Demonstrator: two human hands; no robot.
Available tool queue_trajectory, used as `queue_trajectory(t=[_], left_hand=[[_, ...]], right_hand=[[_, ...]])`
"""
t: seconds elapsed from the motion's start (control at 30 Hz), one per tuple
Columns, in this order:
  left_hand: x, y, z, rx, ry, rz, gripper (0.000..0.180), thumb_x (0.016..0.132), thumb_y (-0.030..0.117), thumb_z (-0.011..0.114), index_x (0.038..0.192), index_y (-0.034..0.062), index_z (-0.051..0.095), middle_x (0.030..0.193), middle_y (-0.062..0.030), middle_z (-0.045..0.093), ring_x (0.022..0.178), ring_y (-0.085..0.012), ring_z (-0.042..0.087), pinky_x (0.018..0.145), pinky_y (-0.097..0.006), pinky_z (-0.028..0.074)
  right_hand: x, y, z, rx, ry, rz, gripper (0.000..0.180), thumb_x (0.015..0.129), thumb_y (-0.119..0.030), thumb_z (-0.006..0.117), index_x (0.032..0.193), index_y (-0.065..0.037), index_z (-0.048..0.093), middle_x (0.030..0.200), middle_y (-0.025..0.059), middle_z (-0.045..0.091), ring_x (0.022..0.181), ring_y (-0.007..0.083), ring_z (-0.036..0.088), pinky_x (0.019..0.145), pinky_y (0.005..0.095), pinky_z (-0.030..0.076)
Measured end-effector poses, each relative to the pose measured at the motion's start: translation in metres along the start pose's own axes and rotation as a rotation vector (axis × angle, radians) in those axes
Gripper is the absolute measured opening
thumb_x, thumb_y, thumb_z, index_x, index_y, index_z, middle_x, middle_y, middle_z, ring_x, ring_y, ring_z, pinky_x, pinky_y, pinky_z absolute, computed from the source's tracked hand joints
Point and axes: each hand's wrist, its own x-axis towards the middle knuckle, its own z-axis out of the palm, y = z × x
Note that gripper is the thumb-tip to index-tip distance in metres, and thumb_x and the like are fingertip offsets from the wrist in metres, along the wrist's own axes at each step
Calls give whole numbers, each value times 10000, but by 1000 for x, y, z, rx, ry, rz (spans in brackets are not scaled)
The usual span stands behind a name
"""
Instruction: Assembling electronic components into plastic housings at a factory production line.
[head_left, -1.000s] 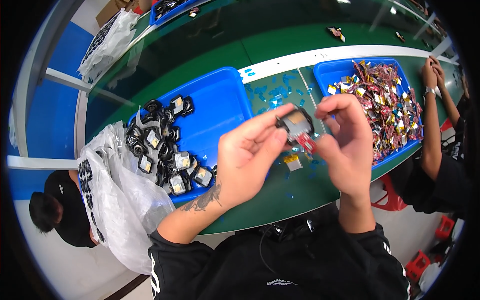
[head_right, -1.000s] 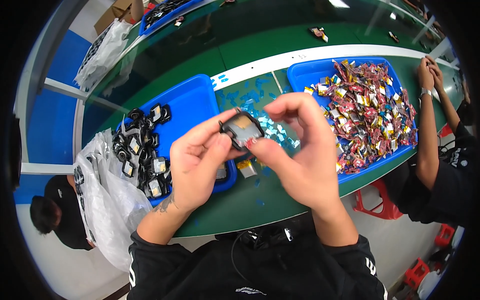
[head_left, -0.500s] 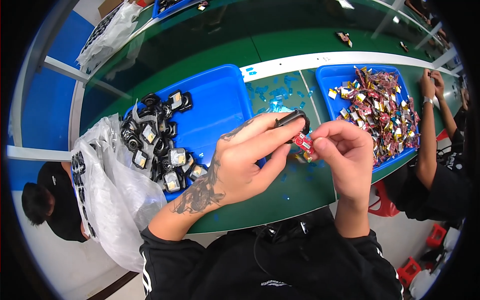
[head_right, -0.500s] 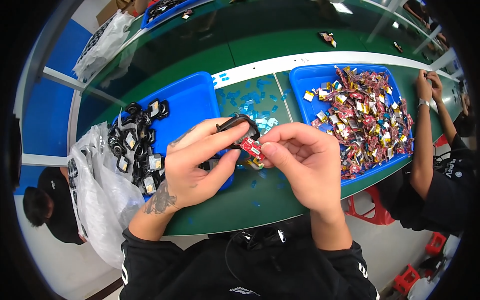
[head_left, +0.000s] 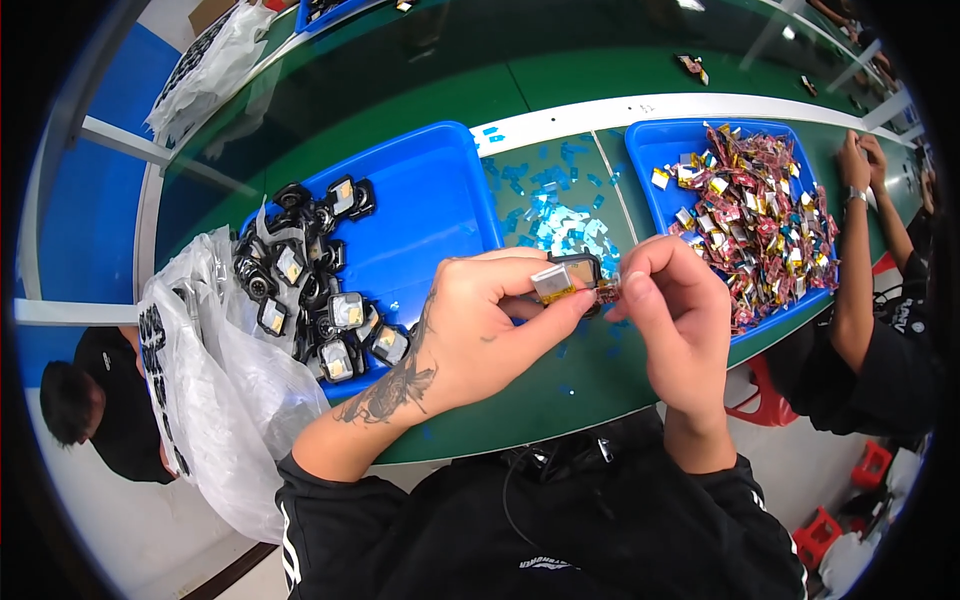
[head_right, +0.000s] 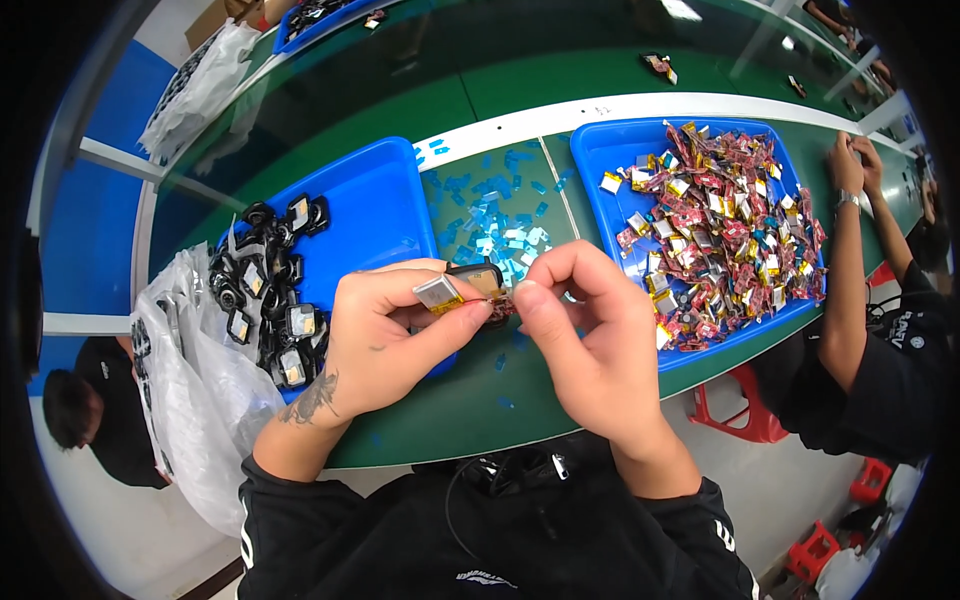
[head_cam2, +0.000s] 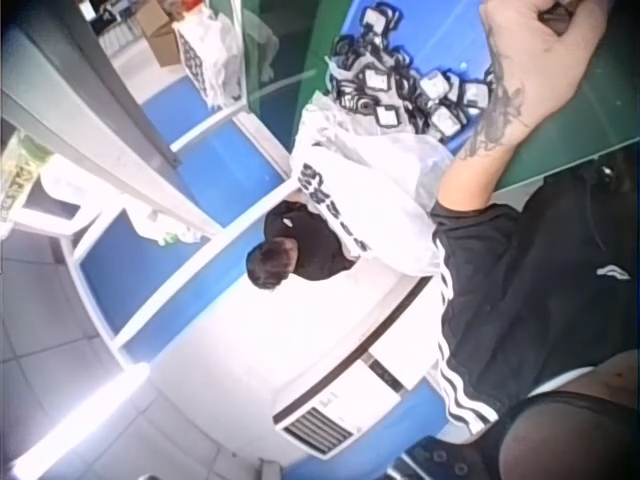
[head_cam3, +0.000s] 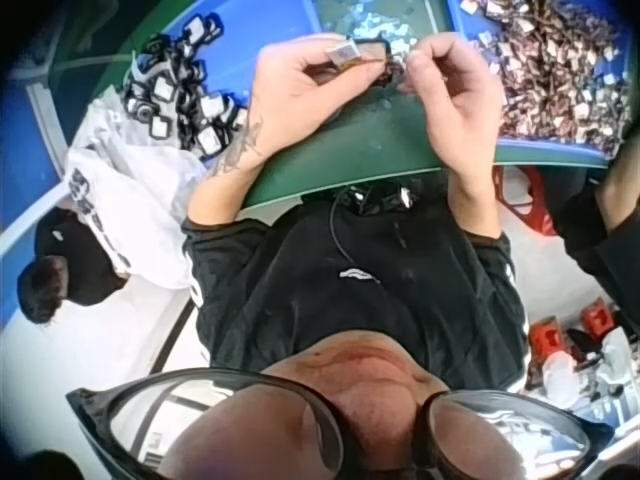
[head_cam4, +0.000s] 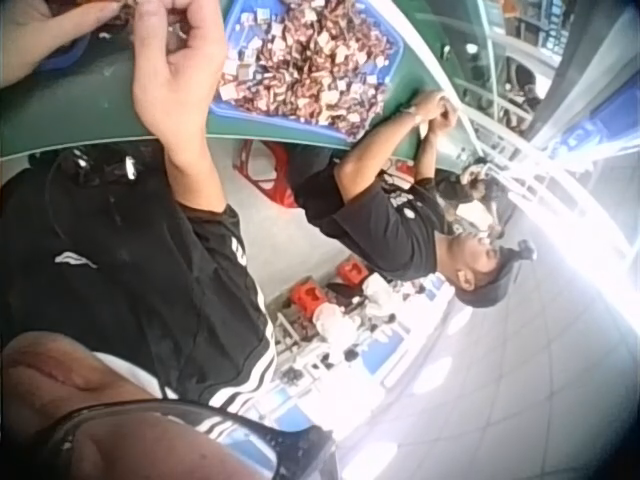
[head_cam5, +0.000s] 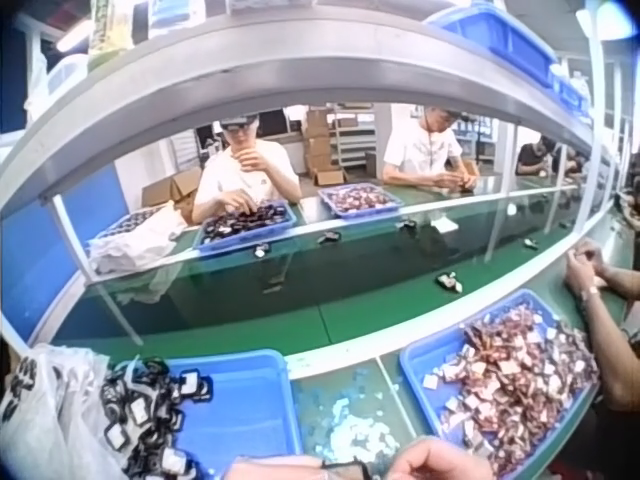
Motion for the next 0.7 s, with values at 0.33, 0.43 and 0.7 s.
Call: queue_trajectory(t=[0.33,0.43,0.7], left_hand=[[0,-9,11,-389,36,-34,335,889,-93,605,1224,-86,604,1142,-127,644,1070,-166,624,917,-265,505],[0,-11,12,-408,46,-23,373,894,-96,593,1266,-80,581,1187,-143,632,1094,-175,618,940,-272,497],[0,-17,16,-444,39,1,359,931,-64,555,1289,-40,574,1254,-118,605,1132,-168,604,982,-287,494]], right_hand=[[-1,7,15,-60,210,-143,289,824,63,703,1050,5,532,883,35,605,775,68,579,673,195,469],[-2,10,21,-61,261,-165,265,822,63,705,1006,1,525,876,40,602,762,66,576,667,193,463],[0,20,19,-217,267,-281,260,819,64,704,993,1,522,862,37,586,722,66,541,636,196,441]])
